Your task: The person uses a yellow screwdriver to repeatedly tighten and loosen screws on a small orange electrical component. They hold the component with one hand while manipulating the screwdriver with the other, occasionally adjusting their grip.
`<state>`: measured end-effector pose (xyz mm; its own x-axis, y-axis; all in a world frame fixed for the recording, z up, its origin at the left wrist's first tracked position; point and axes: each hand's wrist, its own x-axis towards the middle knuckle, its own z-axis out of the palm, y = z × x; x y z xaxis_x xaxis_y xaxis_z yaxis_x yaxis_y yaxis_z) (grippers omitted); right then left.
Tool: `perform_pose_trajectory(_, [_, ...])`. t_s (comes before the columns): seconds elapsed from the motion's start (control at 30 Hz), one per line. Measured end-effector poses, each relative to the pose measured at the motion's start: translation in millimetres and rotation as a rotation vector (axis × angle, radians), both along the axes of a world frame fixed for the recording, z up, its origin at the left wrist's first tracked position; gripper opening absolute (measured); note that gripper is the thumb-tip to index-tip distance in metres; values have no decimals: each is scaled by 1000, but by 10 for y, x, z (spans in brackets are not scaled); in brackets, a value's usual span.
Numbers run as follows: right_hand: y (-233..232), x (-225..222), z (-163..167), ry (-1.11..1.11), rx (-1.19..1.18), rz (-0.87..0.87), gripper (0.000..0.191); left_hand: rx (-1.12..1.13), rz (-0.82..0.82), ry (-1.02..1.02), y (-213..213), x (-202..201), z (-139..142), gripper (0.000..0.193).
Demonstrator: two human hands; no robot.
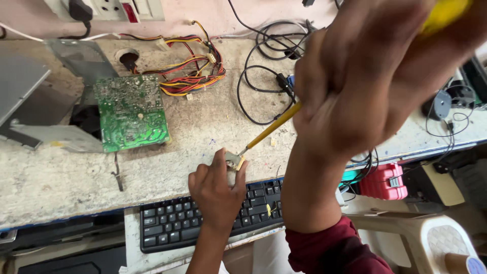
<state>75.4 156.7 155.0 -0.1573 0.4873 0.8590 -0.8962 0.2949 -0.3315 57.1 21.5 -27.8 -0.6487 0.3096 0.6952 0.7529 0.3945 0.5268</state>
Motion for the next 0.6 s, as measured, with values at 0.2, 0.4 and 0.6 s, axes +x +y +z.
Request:
perform_pose_trajectory(0.2, [-77,70,85,-22,-51,73,26,-2,-51,-149,-34,-35,16,54])
perform_pose_trajectory(0.4, [700,-258,135,-227,-109,-34,39,-70,-65,-127,-30,-82,92,55])
perform_pose_trajectory(0.6, [567,253,-178,27,32,329,43,-129,-29,-112,11,-20,52,50])
